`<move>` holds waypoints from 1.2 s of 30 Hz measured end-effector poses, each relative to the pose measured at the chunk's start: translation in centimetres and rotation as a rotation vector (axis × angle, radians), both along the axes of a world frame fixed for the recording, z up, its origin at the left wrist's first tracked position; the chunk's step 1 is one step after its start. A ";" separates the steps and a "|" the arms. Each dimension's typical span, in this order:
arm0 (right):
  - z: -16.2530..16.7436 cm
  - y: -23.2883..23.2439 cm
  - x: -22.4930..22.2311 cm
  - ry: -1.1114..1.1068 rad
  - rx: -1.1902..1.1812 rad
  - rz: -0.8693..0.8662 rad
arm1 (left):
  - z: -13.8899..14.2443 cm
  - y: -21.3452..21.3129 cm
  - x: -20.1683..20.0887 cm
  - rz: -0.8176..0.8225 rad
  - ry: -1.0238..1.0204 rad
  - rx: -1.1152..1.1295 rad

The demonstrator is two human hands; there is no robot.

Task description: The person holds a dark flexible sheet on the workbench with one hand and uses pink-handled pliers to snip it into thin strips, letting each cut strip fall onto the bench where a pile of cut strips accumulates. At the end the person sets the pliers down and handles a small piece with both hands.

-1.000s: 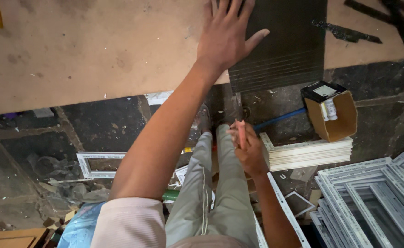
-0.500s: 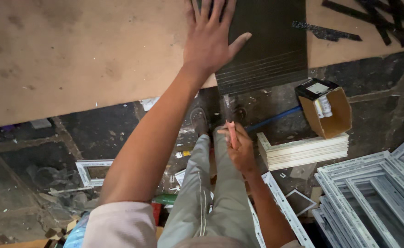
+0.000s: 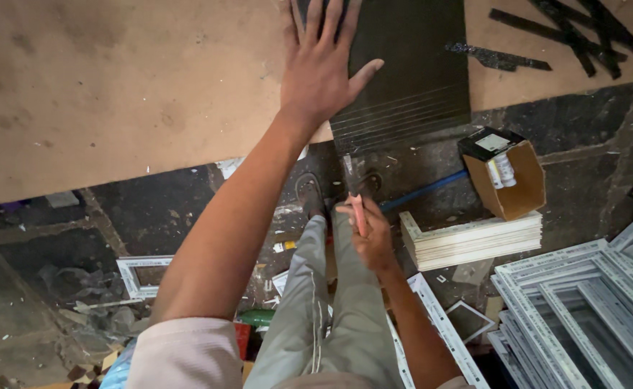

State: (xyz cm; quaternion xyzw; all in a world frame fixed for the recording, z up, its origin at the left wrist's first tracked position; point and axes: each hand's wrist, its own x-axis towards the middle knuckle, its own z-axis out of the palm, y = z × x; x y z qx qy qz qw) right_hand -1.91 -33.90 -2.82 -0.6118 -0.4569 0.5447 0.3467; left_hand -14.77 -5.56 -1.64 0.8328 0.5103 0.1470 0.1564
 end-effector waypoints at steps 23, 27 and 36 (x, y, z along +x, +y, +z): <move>6.7 8.5 13.7 0.134 -0.282 -0.456 | 1.1 0.2 1.1 -0.033 0.040 0.035; 8.9 15.4 17.0 0.249 -0.234 -0.435 | 1.1 0.2 1.1 -0.045 0.023 0.016; 7.9 10.8 12.9 0.644 -0.101 -0.322 | 0.4 0.1 0.7 -0.006 0.022 0.003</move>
